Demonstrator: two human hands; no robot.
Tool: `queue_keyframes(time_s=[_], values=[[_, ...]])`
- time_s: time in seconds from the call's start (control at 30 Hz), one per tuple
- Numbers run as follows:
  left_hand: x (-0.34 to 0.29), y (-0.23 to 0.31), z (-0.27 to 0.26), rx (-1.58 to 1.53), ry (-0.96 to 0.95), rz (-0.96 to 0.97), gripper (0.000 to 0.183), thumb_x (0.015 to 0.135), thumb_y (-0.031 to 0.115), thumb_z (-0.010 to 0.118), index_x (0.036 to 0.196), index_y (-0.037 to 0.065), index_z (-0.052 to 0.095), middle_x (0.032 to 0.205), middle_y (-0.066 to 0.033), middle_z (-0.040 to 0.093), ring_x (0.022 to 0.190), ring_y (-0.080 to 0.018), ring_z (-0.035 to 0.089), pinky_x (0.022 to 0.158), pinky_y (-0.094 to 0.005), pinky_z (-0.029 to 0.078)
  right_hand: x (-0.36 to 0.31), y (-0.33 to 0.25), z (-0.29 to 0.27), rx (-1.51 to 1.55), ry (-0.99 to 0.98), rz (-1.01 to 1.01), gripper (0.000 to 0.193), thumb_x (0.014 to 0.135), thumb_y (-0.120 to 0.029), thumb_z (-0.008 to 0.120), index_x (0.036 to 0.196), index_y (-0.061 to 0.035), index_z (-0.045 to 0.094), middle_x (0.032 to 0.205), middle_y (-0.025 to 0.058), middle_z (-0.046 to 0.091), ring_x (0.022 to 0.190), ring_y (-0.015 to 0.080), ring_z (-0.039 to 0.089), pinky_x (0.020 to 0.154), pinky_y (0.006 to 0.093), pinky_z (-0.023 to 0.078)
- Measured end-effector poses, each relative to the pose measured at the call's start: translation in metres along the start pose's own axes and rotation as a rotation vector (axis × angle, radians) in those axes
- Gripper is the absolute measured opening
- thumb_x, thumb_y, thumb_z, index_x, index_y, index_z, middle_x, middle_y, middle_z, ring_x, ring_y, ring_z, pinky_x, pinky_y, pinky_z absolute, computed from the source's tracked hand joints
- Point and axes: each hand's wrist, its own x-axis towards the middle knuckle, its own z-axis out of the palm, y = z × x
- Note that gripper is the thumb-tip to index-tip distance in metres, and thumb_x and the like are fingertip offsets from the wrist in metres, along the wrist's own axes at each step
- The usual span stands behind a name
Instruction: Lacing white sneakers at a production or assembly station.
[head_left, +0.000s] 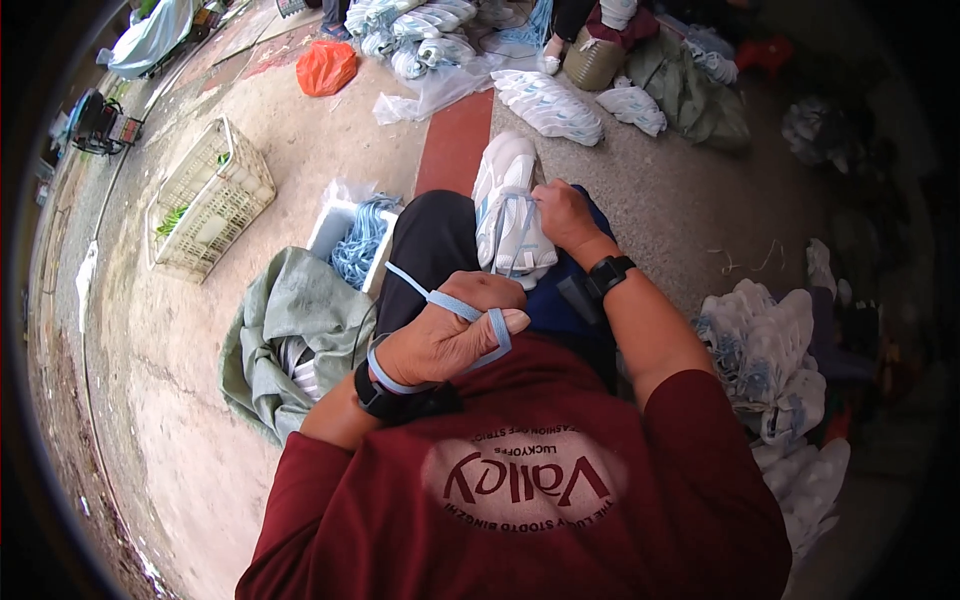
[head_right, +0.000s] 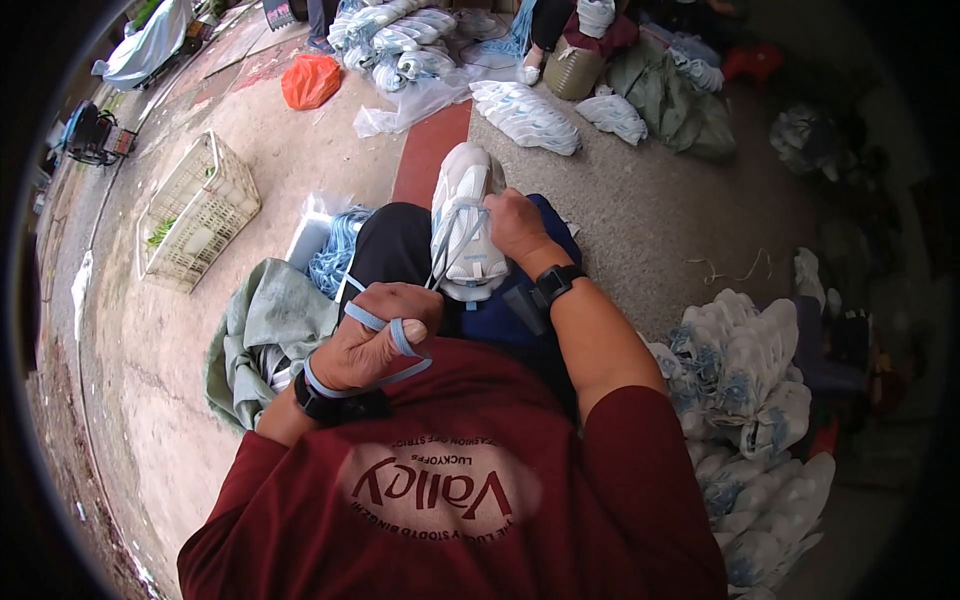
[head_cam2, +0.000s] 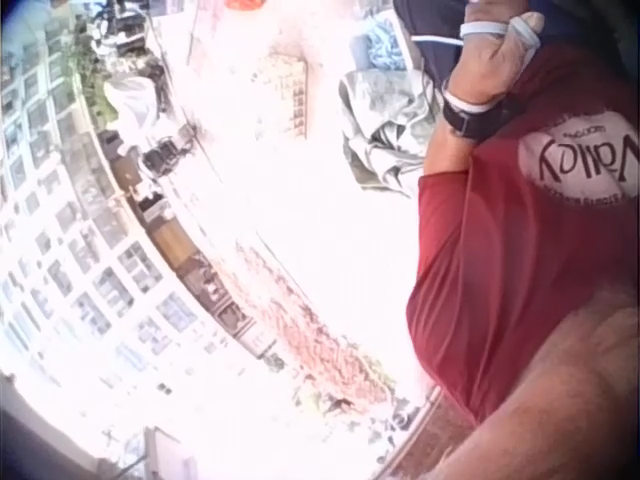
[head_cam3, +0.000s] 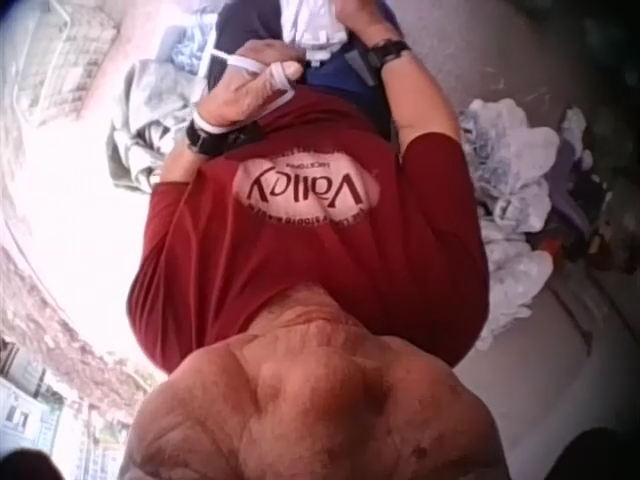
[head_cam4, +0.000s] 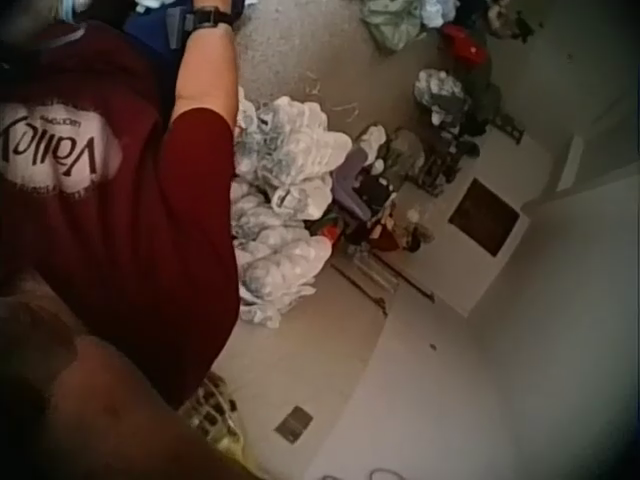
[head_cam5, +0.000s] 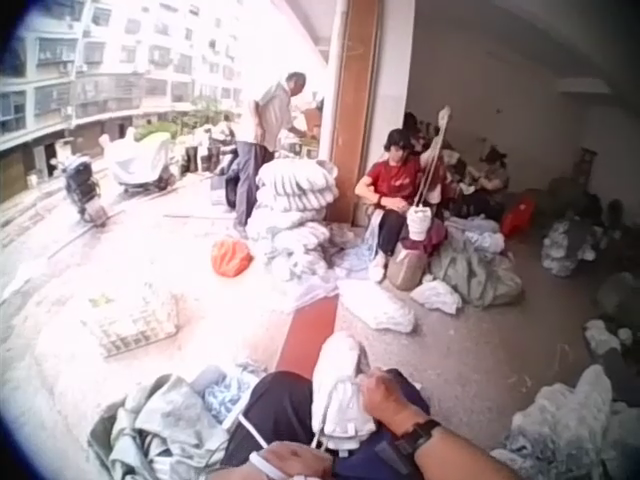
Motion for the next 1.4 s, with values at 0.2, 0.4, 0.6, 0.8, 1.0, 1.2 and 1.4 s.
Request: queue_keyframes(time_s=[0.2, 0.4, 0.6, 0.8, 1.0, 1.2, 1.4], values=[[0.007, 0.006, 0.007, 0.101, 0.226, 0.092, 0.041, 0.093, 0.029, 0.044, 0.062, 0.002, 0.041, 0.066, -0.0072, 0.042, 0.062, -0.0175, 0.038, 0.059, -0.0298, 0.033, -0.033, -0.021, -0.020, 0.049, 0.115, -0.076, 0.010, 0.075, -0.013, 0.059, 0.077, -0.0032, 0.059, 0.072, 0.0148, 0.054, 0.071, 0.0334, 0.056, 0.060, 0.0402, 0.046], [0.020, 0.001, 0.029, 0.139, -0.053, 0.149, 0.029, 0.090, 0.018, 0.047, 0.067, 0.000, 0.046, 0.071, -0.0110, 0.047, 0.067, -0.0246, 0.045, 0.064, -0.0346, 0.037, -0.035, -0.059, -0.009, 0.030, 0.131, -0.125, 0.013, 0.069, -0.012, 0.063, 0.070, -0.0027, 0.053, 0.073, 0.0144, 0.048, 0.067, 0.0325, 0.054, 0.059, 0.0413, 0.045], [0.023, -0.003, 0.030, 0.129, -0.064, 0.176, 0.027, 0.088, 0.015, 0.048, 0.067, 0.000, 0.046, 0.072, -0.0124, 0.048, 0.068, -0.0273, 0.048, 0.065, -0.0369, 0.038, -0.026, -0.054, 0.014, 0.036, 0.256, -0.108, 0.017, 0.069, -0.013, 0.064, 0.077, -0.0014, 0.055, 0.076, 0.0182, 0.050, 0.068, 0.0358, 0.053, 0.060, 0.0434, 0.044], [0.024, -0.005, 0.030, 0.093, -0.039, 0.205, 0.025, 0.088, 0.014, 0.049, 0.068, -0.001, 0.048, 0.072, -0.0126, 0.048, 0.069, -0.0278, 0.049, 0.065, -0.0373, 0.039, -0.026, -0.062, 0.012, 0.043, 0.325, -0.191, 0.016, 0.073, -0.014, 0.065, 0.077, -0.0019, 0.055, 0.076, 0.0189, 0.050, 0.068, 0.0363, 0.053, 0.061, 0.0434, 0.044], [0.021, -0.005, 0.025, 0.051, -0.041, 0.160, 0.021, 0.087, 0.011, 0.052, 0.071, -0.002, 0.051, 0.075, -0.0147, 0.051, 0.076, -0.0339, 0.048, 0.071, -0.0403, 0.040, -0.017, -0.054, 0.017, 0.083, 0.241, 0.120, 0.011, 0.078, -0.009, 0.059, 0.086, -0.0010, 0.060, 0.082, 0.0208, 0.056, 0.076, 0.0378, 0.058, 0.064, 0.0427, 0.047], [0.018, -0.015, 0.018, 0.124, 0.002, 0.141, 0.023, 0.088, 0.013, 0.051, 0.070, -0.001, 0.050, 0.073, -0.0132, 0.050, 0.072, -0.0310, 0.049, 0.068, -0.0382, 0.039, 0.001, -0.054, 0.004, 0.704, 0.156, 0.506, 0.022, 0.084, -0.005, 0.042, 0.080, 0.0009, 0.063, 0.072, 0.0164, 0.063, 0.063, 0.0236, 0.060, 0.060, 0.0332, 0.047], [0.016, -0.032, 0.006, 0.137, 0.052, 0.064, 0.030, 0.091, 0.018, 0.045, 0.068, -0.001, 0.047, 0.071, -0.0117, 0.048, 0.067, -0.0268, 0.047, 0.065, -0.0359, 0.038, 0.037, -0.018, 0.012, 0.870, 0.002, 0.495, 0.022, 0.083, -0.009, 0.041, 0.069, 0.0009, 0.055, 0.063, 0.0094, 0.056, 0.057, 0.0133, 0.052, 0.055, 0.0273, 0.044]])
